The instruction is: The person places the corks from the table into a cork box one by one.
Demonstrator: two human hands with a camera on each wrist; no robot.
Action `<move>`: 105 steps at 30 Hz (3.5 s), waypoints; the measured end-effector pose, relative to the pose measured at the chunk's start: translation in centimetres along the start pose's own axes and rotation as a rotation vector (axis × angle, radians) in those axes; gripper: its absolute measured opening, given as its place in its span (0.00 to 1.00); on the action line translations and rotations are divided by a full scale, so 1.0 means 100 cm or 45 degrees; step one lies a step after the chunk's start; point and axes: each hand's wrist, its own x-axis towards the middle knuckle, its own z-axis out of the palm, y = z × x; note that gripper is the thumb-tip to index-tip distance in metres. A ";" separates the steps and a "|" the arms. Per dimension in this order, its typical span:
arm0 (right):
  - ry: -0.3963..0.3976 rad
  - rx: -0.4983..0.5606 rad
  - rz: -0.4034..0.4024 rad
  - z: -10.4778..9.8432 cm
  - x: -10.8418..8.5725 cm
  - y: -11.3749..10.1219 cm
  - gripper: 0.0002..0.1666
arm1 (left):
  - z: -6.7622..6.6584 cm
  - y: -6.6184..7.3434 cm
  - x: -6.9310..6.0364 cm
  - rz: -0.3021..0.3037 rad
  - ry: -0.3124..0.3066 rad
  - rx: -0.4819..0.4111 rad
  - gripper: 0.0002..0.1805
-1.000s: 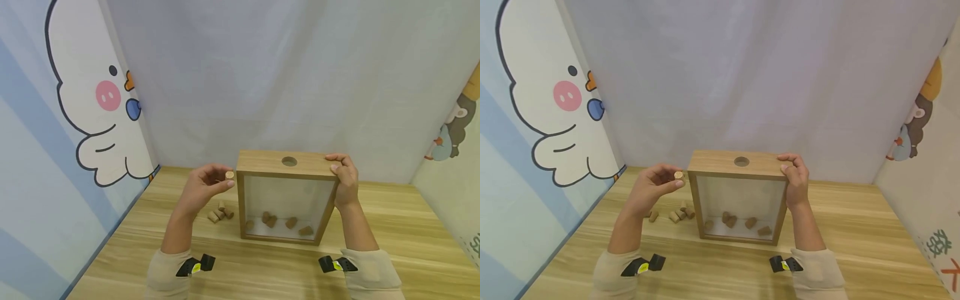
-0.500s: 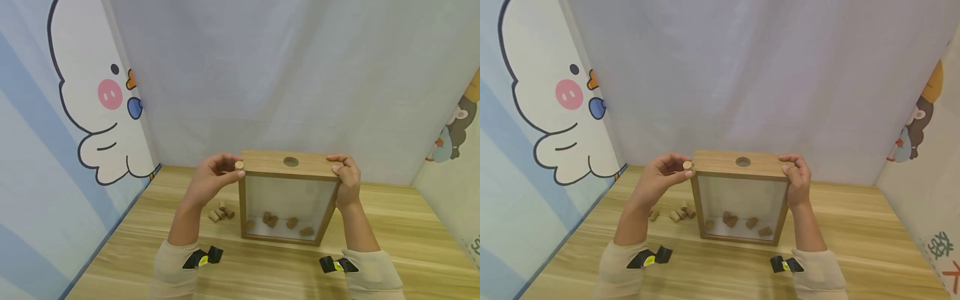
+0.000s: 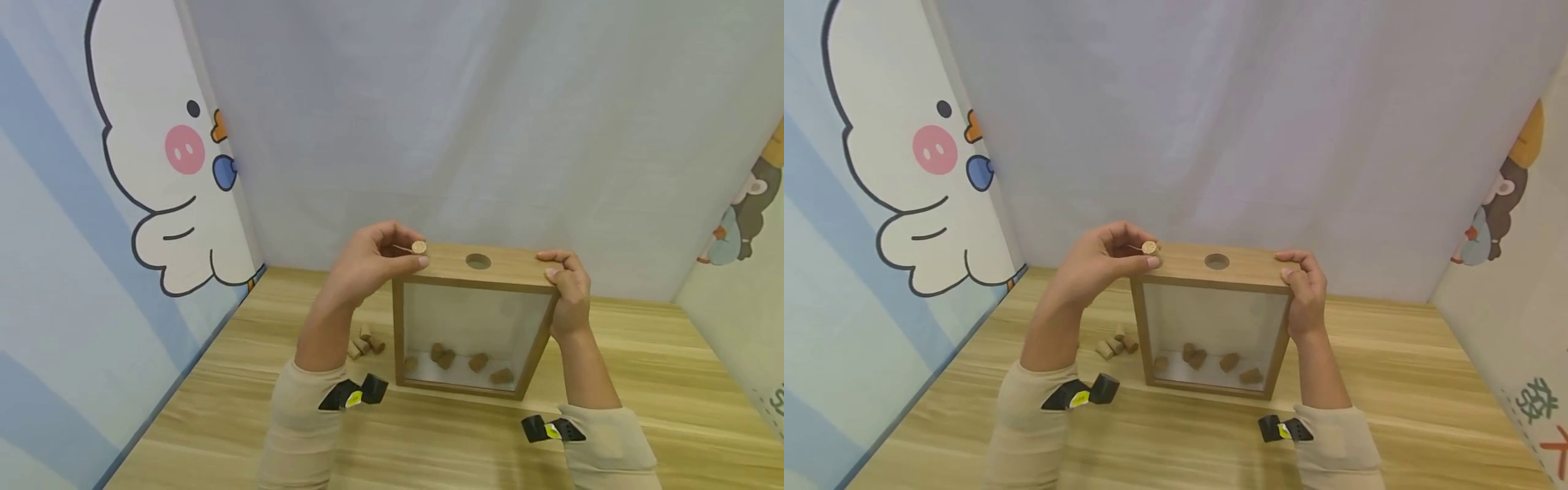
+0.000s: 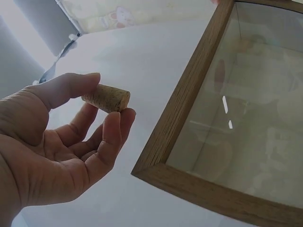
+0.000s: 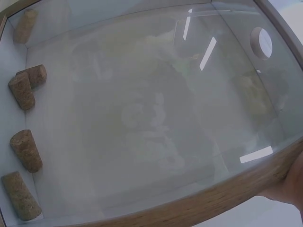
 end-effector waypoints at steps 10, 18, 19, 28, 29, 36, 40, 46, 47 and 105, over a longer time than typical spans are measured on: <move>-0.007 0.015 0.002 -0.001 0.000 0.001 0.17 | 0.021 0.010 0.024 -0.068 -0.051 -0.013 0.10; -0.001 0.036 0.010 -0.003 0.000 0.002 0.17 | 0.047 0.012 0.053 -0.179 -0.110 -0.004 0.11; -0.001 0.039 0.011 -0.003 0.000 0.002 0.17 | 0.049 0.012 0.056 -0.183 -0.116 0.009 0.11; -0.026 0.032 0.012 -0.001 0.000 -0.001 0.17 | 0.058 0.004 0.069 -0.230 -0.140 0.100 0.08; -0.023 0.030 0.008 -0.001 0.000 -0.001 0.17 | 0.058 0.004 0.069 -0.235 -0.141 0.111 0.08; -0.023 0.025 -0.009 0.000 0.001 -0.001 0.17 | 0.053 0.008 0.073 -0.246 -0.193 0.157 0.11; -0.025 0.014 0.001 0.000 0.001 -0.001 0.16 | 0.053 0.010 0.071 -0.256 -0.206 0.168 0.12; -0.018 0.009 0.010 0.001 -0.001 -0.002 0.16 | 0.048 0.010 0.058 -0.166 -0.239 0.095 0.15; -0.016 0.008 0.015 0.002 -0.002 -0.002 0.17 | 0.046 0.010 0.054 -0.127 -0.246 0.066 0.15; -0.013 -0.006 0.014 -0.002 -0.001 -0.009 0.17 | -0.075 -0.158 -0.072 -0.085 -0.025 0.208 0.19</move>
